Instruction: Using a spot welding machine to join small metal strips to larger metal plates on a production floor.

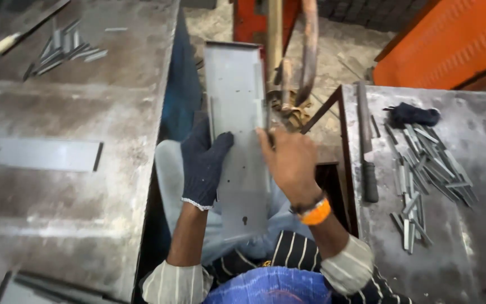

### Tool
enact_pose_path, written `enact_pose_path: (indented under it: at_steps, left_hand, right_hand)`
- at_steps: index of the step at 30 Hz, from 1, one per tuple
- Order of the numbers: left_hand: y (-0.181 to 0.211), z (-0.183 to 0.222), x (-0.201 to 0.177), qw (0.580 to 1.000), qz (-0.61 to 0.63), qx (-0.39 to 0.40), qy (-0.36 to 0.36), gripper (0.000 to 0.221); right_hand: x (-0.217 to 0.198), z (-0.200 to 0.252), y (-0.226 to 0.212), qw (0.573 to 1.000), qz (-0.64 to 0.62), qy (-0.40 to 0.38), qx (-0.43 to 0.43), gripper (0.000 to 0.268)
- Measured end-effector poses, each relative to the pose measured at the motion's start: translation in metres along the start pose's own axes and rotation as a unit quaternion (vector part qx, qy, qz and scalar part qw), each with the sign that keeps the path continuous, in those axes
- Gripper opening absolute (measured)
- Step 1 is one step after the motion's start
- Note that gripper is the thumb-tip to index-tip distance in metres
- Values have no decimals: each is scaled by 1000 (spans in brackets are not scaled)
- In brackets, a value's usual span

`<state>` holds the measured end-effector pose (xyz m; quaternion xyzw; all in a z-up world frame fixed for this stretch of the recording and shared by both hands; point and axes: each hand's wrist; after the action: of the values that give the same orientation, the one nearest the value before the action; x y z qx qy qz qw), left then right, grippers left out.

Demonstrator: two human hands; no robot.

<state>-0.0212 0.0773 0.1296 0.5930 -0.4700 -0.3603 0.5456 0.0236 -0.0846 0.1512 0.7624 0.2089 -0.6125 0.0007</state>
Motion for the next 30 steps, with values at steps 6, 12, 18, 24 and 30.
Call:
enact_pose_path:
  at_steps: [6, 12, 18, 24, 30]
  left_hand:
    - [-98, 68, -109, 961, -3, -41, 274, 42]
    - [-177, 176, -266, 881, 6, -130, 455, 43]
    - [-163, 227, -298, 725, -441, -159, 504, 60]
    - [-176, 188, -270, 696, -560, -105, 437, 55]
    - [-212, 56, -296, 713, -617, -160, 291, 76]
  right_hand:
    - [54, 27, -55, 932, -87, -275, -221, 40]
    - [64, 72, -100, 843, -235, -390, -285, 34]
    - [77, 75, -100, 830, -242, -411, -290, 31]
    - [83, 57, -87, 864, -207, -402, -219, 33]
    - [89, 54, -81, 870, -216, -388, -213, 35]
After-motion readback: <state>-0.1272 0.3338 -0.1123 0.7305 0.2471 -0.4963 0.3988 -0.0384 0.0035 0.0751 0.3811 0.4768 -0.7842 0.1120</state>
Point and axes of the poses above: each hand's wrist, its own z-axis away from the middle knuckle, its own x-axis out of the palm, y = z × x, and after that the axes turned 6 degrees about -y, right-handed
